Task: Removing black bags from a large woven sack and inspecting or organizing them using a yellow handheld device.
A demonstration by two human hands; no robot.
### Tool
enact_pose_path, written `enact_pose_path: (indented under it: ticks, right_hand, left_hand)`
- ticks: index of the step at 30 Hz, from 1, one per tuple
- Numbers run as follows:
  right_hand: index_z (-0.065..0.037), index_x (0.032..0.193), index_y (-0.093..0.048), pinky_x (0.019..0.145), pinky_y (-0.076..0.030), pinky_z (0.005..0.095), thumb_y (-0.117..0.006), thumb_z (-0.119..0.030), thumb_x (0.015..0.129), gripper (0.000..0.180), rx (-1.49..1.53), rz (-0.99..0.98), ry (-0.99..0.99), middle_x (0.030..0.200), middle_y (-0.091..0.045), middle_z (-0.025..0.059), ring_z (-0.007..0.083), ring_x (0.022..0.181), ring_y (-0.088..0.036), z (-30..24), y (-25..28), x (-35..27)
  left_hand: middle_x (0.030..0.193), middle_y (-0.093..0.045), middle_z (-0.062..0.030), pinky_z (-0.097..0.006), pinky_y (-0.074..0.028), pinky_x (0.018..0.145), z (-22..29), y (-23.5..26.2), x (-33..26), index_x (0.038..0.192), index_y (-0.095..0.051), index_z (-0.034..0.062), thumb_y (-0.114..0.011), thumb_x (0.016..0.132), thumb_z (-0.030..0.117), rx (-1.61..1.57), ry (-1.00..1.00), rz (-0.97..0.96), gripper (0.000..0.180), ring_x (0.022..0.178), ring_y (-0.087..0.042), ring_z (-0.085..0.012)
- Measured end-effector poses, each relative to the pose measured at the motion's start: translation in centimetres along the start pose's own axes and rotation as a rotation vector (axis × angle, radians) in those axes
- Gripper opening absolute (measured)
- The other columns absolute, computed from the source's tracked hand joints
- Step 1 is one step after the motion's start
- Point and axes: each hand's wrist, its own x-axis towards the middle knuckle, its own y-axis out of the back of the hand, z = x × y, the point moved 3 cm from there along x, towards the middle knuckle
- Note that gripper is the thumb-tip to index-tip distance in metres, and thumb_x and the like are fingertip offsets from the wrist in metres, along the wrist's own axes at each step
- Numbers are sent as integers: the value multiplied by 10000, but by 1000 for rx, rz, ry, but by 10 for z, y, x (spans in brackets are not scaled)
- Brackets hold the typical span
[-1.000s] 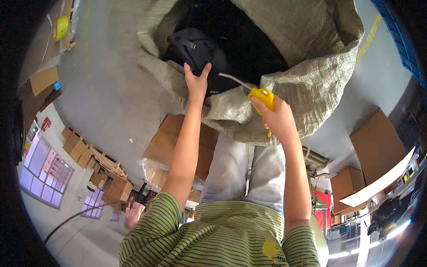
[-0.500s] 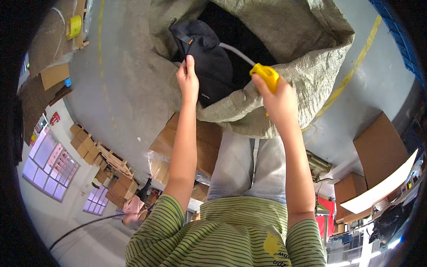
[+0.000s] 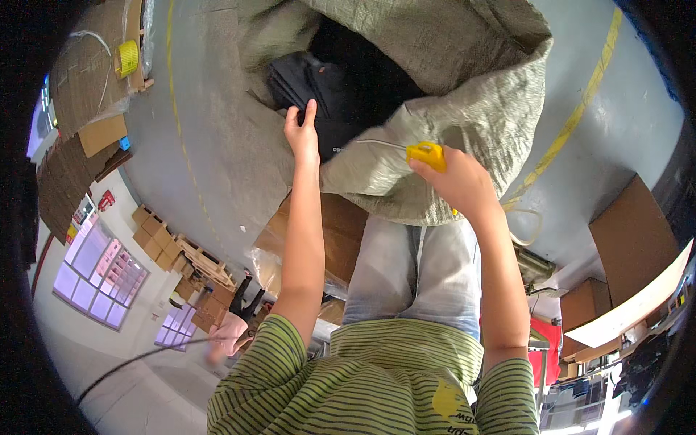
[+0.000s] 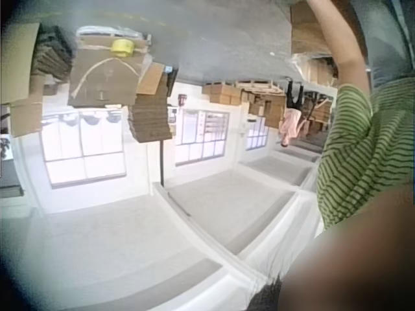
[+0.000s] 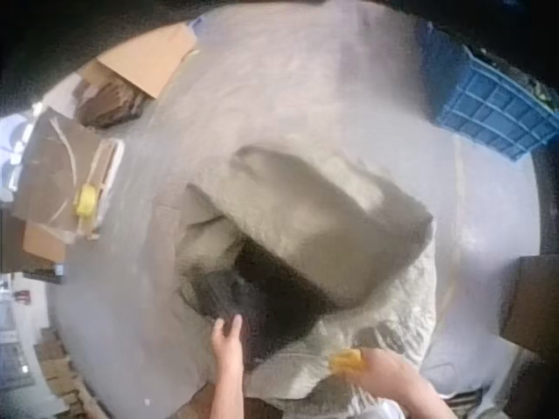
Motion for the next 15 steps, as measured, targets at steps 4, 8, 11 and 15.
enact_pose_path:
  ticks: [4,8,11,15]
  right_hand:
    - [8,940,-622,623,-475,400,-601,-501,800,529,162,171,-94,687,-629,182,334,663,-627,5,3,-4]
    - [5,953,-624,627,-476,397,-606,-502,800,529,229,-77,-96,691,-632,184,332,680,-633,-14,-2,-4]
    - [14,951,-620,635,-477,396,-616,-496,794,533,286,259,38,681,-628,186,314,673,-637,-18,1,5]
    - [19,921,-622,653,-478,393,-629,-502,781,540,218,123,67,677,-624,176,292,660,-637,-39,-1,11]
  left_hand:
    - [852,-572,-95,-344,-405,752,13,-5,-7,910,-567,9,-666,830,249,312,-338,87,272,802,-497,-250]
    - [863,-557,-102,-348,-398,757,27,5,5,912,-554,-17,-619,871,242,170,-342,275,270,796,-472,-235]
    - [666,-467,-42,-266,-381,617,46,7,11,759,-458,-26,-525,936,246,48,-350,314,331,637,-400,-124]
    - [646,-435,6,-253,-354,571,44,31,23,720,-426,-5,-533,933,242,-136,-258,386,344,618,-375,-87]
